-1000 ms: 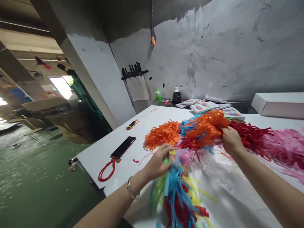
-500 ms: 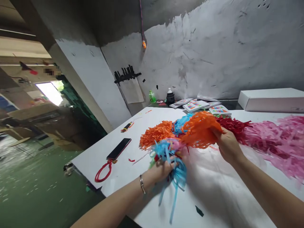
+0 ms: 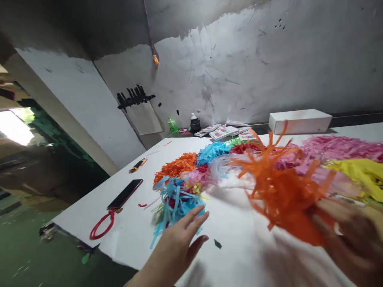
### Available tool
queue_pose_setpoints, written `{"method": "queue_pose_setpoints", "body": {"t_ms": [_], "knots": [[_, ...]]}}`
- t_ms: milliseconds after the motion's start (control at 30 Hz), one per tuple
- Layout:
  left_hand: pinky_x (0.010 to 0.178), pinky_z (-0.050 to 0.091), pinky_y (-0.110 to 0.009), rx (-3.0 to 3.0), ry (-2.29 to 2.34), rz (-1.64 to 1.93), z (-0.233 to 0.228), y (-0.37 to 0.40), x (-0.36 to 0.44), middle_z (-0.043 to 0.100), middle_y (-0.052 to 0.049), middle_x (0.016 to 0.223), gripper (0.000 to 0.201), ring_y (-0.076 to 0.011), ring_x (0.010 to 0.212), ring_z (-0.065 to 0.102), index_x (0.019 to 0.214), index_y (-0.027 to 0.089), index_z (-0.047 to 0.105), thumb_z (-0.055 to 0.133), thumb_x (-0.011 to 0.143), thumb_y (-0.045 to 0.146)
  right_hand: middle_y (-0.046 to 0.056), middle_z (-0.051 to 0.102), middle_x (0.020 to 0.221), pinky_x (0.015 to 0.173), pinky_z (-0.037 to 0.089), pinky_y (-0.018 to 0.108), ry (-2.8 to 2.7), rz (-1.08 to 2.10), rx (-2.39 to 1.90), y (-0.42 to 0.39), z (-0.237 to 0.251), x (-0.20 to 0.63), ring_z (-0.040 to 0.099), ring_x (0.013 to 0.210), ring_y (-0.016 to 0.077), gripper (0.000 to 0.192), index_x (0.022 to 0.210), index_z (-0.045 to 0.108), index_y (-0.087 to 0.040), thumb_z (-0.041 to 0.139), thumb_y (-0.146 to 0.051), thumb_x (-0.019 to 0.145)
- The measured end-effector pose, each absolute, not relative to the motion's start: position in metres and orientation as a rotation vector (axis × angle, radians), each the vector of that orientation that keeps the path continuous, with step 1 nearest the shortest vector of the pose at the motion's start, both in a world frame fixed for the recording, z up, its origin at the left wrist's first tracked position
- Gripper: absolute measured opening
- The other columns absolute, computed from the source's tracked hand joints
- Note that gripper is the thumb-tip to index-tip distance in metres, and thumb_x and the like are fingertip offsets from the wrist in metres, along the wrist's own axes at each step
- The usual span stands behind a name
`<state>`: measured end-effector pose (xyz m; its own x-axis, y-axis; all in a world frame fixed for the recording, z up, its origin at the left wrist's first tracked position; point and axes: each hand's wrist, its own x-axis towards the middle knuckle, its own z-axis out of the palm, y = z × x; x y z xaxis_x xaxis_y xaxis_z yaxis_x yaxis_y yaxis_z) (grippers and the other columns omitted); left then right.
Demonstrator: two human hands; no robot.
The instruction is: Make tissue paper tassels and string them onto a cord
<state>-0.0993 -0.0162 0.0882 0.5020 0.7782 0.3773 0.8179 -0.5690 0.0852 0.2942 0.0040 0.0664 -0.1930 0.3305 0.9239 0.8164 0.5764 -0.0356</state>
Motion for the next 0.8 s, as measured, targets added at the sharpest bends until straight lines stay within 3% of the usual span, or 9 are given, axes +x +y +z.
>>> {"method": "queue_pose_setpoints", "body": {"t_ms": [100,200,267,333,400,467,567,700,800], "knots": [[0.099,0.054,-0.049,-2.685,-1.165,-0.802,0.064,-0.029,-0.041,0.054,-0.021,0.143,0.07,-0.0348,0.129,0.056,0.151,0.026,0.032,0.064,0.091,0.044,0.009,0.075,0.096,0.103,0.04,0.047,-2.094,-0.666,-0.844,-0.012,0.047,0.27,0.068,0.091,0.0241,0.046,0.129,0.063,-0.021,0.044,-0.003,0.092],[0.107,0.041,-0.064,-2.833,-0.989,-0.734,0.037,-0.033,0.016,0.052,-0.023,0.144,0.088,-0.0414,0.135,0.047,0.155,0.023,0.024,0.068,0.085,0.05,0.008,0.072,0.087,0.1,0.041,0.046,-2.118,-0.563,-0.917,-0.026,0.031,0.238,0.067,0.081,0.0209,0.032,0.113,0.067,-0.013,0.042,-0.004,0.095],[0.109,0.036,-0.065,-2.865,-1.049,-0.745,0.027,-0.031,0.04,0.06,-0.021,0.136,0.076,-0.0381,0.128,0.053,0.154,0.018,0.026,0.062,0.09,0.033,0.007,0.07,0.081,0.098,0.042,0.044,-2.063,-0.525,-0.954,-0.034,0.023,0.225,0.065,0.075,0.0191,0.03,0.102,0.068,-0.012,0.04,-0.002,0.095],[0.111,0.034,-0.064,-2.844,-1.114,-0.802,0.024,-0.025,0.05,0.071,-0.013,0.118,0.056,-0.0316,0.113,0.063,0.147,0.02,0.04,0.052,0.092,0.015,0.006,0.068,0.078,0.097,0.041,0.044,-2.019,-0.506,-1.009,-0.04,0.018,0.223,0.064,0.073,0.0184,0.031,0.102,0.068,-0.011,0.04,-0.001,0.094],[0.111,0.033,-0.063,-2.825,-1.101,-0.847,0.026,-0.019,0.047,0.074,-0.006,0.101,0.042,-0.0266,0.1,0.065,0.131,0.024,0.056,0.046,0.094,0.008,0.007,0.068,0.08,0.096,0.041,0.045,-2.006,-0.497,-1.066,-0.043,0.015,0.23,0.064,0.075,0.019,0.031,0.107,0.067,-0.01,0.04,-0.002,0.095],[0.111,0.031,-0.063,-2.807,-1.065,-0.858,0.028,-0.013,0.036,0.074,-0.004,0.097,0.034,-0.0251,0.099,0.065,0.116,0.026,0.064,0.046,0.094,0.007,0.007,0.068,0.08,0.096,0.04,0.045,-1.997,-0.514,-1.098,-0.046,0.014,0.243,0.063,0.076,0.0197,0.029,0.106,0.068,-0.011,0.043,-0.001,0.094],[0.111,0.03,-0.065,-2.759,-1.1,-0.76,0.025,-0.009,0.011,0.072,-0.007,0.111,0.037,-0.0281,0.112,0.06,0.112,0.027,0.067,0.049,0.089,0.004,0.009,0.068,0.081,0.094,0.04,0.044,-2.037,-0.58,-1.071,-0.051,0.009,0.262,0.061,0.078,0.0215,0.032,0.109,0.067,-0.01,0.045,0.002,0.089],[0.104,0.032,-0.075,-2.644,-1.346,-0.48,0.02,-0.018,-0.021,0.055,-0.015,0.143,0.059,-0.0406,0.134,0.044,0.128,0.027,0.06,0.053,0.075,0.002,0.01,0.067,0.082,0.095,0.038,0.046,-2.121,-0.495,-1.117,-0.059,-0.01,0.27,0.059,0.081,0.0249,0.04,0.109,0.067,-0.01,0.041,-0.001,0.08],[0.107,0.031,-0.075,-2.702,-1.343,-0.426,0.023,-0.037,-0.026,0.041,-0.015,0.155,0.074,-0.0423,0.145,0.03,0.142,0.029,0.049,0.055,0.073,0.005,0.01,0.066,0.081,0.096,0.036,0.048,-2.177,-0.427,-1.238,-0.063,-0.023,0.264,0.058,0.081,0.0258,0.042,0.109,0.068,-0.012,0.046,-0.003,0.074]]}}
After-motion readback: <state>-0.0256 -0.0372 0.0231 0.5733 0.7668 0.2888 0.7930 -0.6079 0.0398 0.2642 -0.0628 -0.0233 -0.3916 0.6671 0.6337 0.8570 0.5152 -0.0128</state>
